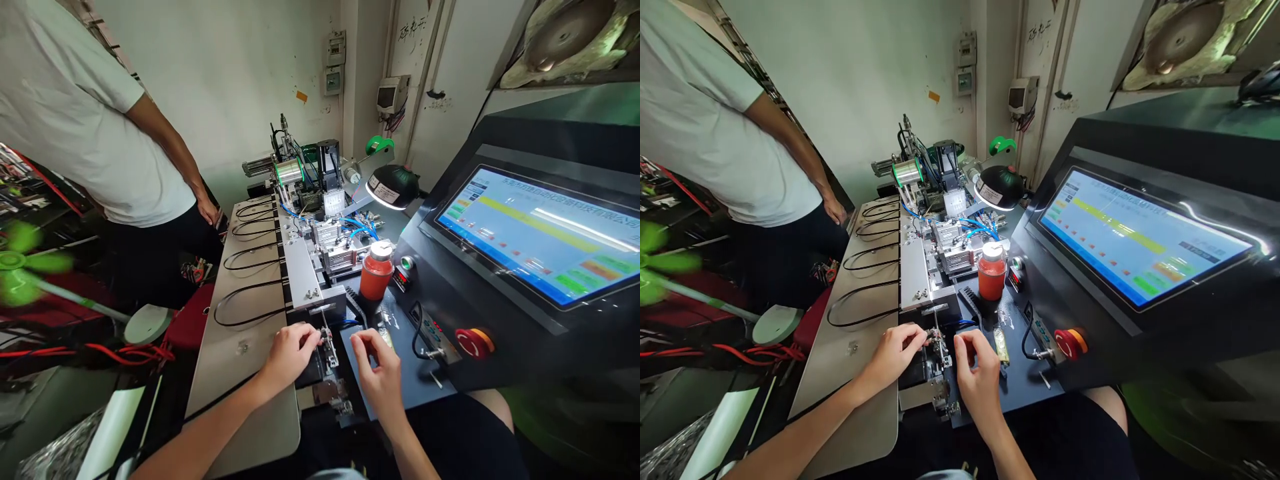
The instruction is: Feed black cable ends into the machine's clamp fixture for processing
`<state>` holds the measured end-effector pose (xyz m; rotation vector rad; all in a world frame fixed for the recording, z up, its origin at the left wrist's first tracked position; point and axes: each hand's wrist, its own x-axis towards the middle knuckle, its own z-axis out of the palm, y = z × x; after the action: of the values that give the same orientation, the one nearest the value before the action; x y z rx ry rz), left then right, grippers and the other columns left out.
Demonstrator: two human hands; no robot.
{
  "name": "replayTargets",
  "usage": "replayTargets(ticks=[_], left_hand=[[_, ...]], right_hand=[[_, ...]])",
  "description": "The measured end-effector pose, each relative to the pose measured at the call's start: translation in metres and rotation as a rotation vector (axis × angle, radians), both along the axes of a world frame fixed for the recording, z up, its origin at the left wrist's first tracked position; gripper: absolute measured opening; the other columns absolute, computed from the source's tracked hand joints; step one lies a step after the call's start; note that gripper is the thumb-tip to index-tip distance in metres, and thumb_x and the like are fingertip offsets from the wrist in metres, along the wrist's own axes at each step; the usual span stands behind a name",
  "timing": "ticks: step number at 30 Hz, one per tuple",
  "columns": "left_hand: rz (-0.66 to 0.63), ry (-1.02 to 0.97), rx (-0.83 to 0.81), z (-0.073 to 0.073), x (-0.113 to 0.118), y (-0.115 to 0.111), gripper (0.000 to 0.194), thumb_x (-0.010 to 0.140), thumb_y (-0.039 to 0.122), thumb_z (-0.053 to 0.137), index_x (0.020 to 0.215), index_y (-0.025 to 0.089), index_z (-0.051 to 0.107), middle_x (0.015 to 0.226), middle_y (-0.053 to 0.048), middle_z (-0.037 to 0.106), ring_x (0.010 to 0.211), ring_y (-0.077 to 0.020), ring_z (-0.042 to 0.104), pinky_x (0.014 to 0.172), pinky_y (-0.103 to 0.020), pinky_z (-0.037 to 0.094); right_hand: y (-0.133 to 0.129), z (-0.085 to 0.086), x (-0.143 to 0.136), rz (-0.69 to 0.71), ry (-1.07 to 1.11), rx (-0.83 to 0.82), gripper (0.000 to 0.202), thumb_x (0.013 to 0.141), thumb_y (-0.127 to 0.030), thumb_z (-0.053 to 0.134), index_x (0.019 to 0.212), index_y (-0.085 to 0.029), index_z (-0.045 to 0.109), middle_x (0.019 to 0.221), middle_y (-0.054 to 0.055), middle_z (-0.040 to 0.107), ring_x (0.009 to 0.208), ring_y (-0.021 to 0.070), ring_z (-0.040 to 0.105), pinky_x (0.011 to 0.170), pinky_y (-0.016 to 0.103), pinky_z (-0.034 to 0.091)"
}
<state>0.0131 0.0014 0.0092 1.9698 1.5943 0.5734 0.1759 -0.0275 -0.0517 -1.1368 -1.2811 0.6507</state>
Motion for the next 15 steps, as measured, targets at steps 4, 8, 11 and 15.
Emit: replayTargets(ticks=[4, 8, 11, 15], left_hand=[[0.004, 0.027, -0.03, -0.008, 0.0, 0.004, 0.034, 0.089, 0.031, 0.044, 0.066, 0.017, 0.065, 0.071, -0.003, 0.068, 0.068, -0.0169, 0.06, 0.066, -0.026, 0.04], [0.003, 0.071, 0.005, -0.01, 0.002, 0.003, 0.033, 0.089, 0.028, 0.044, 0.066, 0.018, 0.065, 0.071, -0.003, 0.069, 0.069, -0.0172, 0.061, 0.067, -0.026, 0.04], [0.012, 0.097, 0.012, -0.008, 0.004, 0.003, 0.032, 0.089, 0.025, 0.045, 0.065, 0.018, 0.065, 0.07, -0.003, 0.069, 0.067, -0.0167, 0.061, 0.067, -0.026, 0.04], [0.025, 0.12, -0.001, -0.004, 0.007, 0.004, 0.029, 0.088, 0.021, 0.047, 0.064, 0.017, 0.064, 0.069, -0.002, 0.069, 0.067, -0.0156, 0.061, 0.065, -0.024, 0.039]], right_hand=[[0.001, -0.007, 0.002, -0.013, -0.021, -0.035, 0.022, 0.094, -0.029, 0.051, 0.077, -0.019, 0.058, 0.066, -0.001, 0.056, 0.057, 0.0134, 0.05, 0.053, 0.023, 0.039], [0.001, -0.01, 0.0, -0.004, -0.033, -0.045, 0.023, 0.094, -0.03, 0.051, 0.075, -0.019, 0.058, 0.065, 0.0, 0.055, 0.056, 0.0138, 0.049, 0.052, 0.024, 0.038], [0.004, -0.012, 0.0, 0.025, -0.027, -0.06, 0.025, 0.094, -0.031, 0.05, 0.074, -0.019, 0.057, 0.064, -0.001, 0.054, 0.055, 0.0138, 0.048, 0.051, 0.025, 0.038], [0.014, -0.016, -0.001, 0.15, -0.008, -0.119, 0.029, 0.095, -0.035, 0.047, 0.072, -0.019, 0.054, 0.064, -0.001, 0.051, 0.056, 0.0134, 0.047, 0.052, 0.024, 0.036]])
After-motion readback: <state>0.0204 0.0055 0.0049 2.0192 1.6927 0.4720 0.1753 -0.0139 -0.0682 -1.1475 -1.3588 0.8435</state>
